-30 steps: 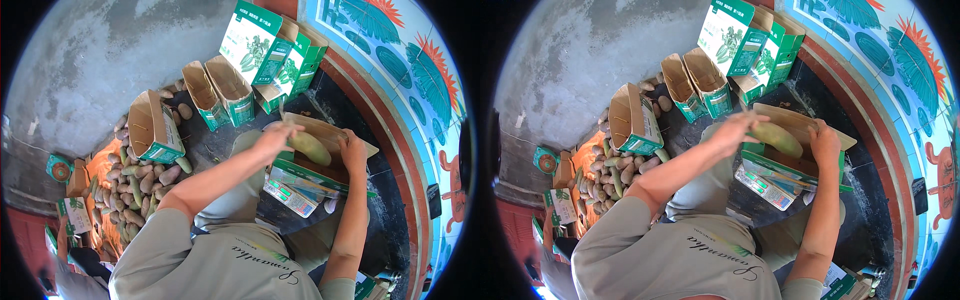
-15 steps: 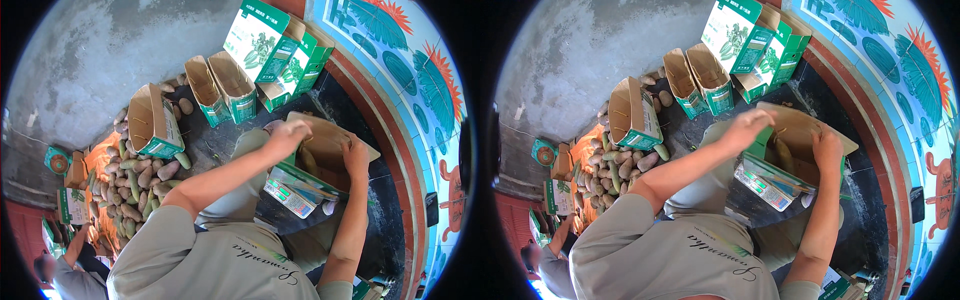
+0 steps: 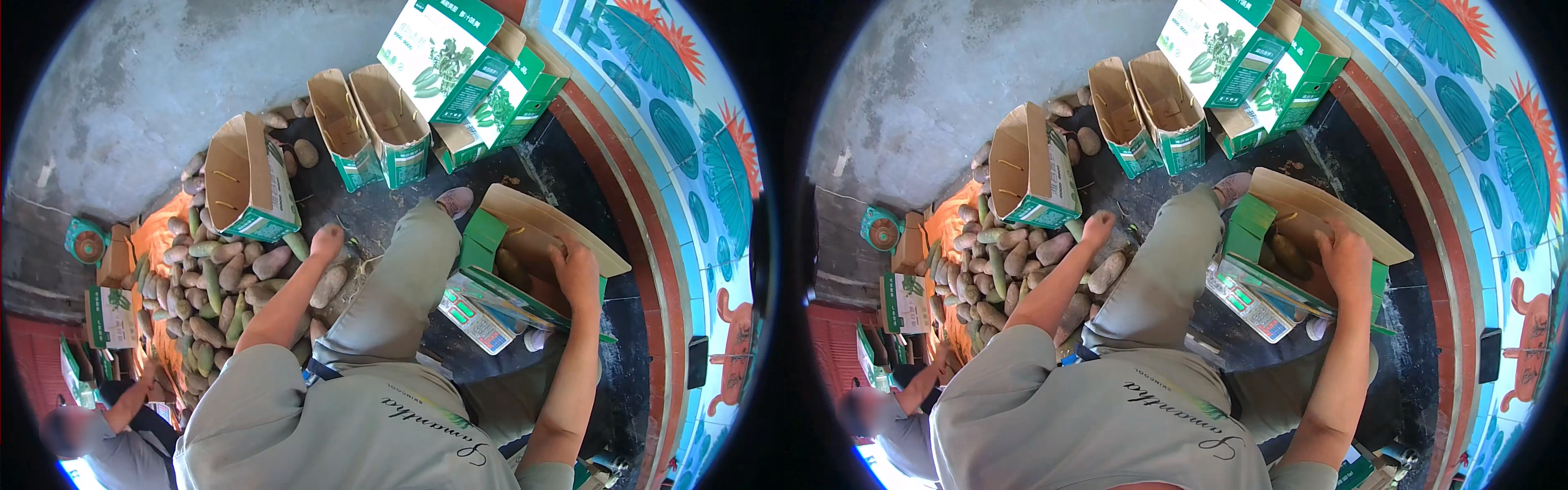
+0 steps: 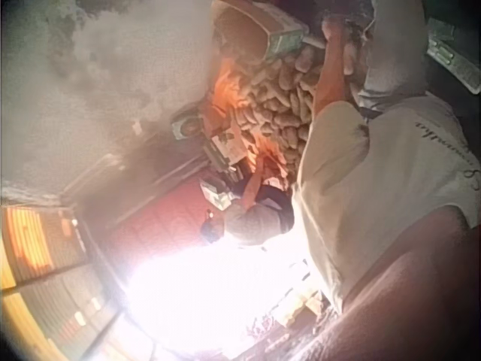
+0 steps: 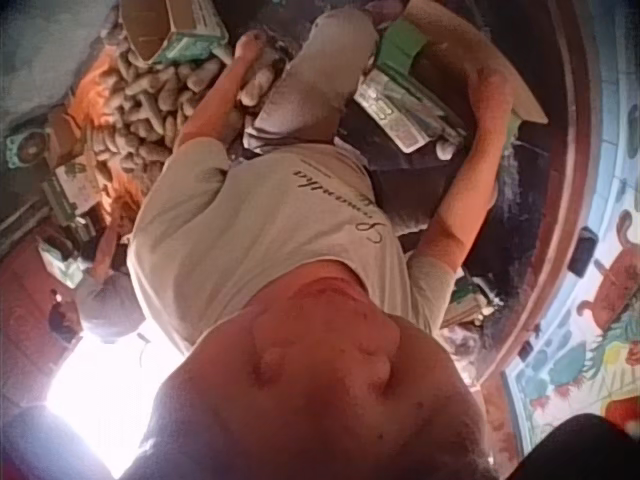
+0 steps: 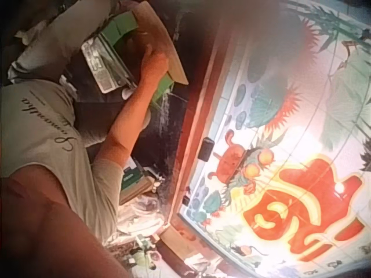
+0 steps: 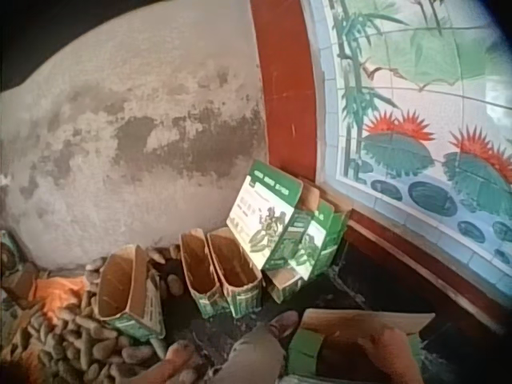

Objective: Sorting harvested yams and packing them into cardboard boxes on a digital scale.

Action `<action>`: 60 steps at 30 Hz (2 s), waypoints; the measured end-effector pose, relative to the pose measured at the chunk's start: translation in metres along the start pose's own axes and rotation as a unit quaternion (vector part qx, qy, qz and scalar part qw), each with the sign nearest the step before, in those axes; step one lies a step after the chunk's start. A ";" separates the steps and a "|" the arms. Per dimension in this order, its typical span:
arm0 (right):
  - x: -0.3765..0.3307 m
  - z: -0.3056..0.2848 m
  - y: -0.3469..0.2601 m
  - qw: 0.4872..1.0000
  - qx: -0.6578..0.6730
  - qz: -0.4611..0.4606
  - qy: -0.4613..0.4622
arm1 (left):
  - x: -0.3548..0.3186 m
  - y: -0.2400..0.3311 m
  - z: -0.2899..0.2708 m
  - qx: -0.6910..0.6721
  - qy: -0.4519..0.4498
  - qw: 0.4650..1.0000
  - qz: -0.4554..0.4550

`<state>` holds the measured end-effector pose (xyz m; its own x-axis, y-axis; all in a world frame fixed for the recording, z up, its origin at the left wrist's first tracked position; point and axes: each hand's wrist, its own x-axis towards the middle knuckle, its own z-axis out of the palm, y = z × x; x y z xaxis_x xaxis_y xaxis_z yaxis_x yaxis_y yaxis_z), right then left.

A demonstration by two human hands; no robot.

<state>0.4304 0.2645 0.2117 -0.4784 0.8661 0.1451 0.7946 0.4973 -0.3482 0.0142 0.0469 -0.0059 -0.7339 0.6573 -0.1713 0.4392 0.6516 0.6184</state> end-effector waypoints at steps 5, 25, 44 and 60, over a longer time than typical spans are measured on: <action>0.008 0.005 -0.028 0.993 0.065 -0.064 -0.077 | -0.008 -0.159 0.040 0.207 -0.149 0.965 -0.064; -0.003 0.023 -0.043 0.896 0.300 -0.040 -0.326 | -0.057 -0.148 0.062 0.215 -0.214 0.900 -0.314; 0.003 0.022 -0.048 0.905 0.255 -0.027 -0.339 | -0.059 -0.108 0.101 0.229 -0.311 0.850 -0.358; -0.009 0.017 -0.055 0.937 0.196 -0.105 -0.269 | -0.025 -0.078 0.031 -0.365 -0.452 0.736 -0.348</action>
<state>0.3850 0.2288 0.2137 -0.8123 0.5472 -0.2019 0.5132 0.5059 -0.6933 0.0140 -0.0083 -0.0739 0.1393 0.4592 -0.8773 -0.5169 0.7894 0.3311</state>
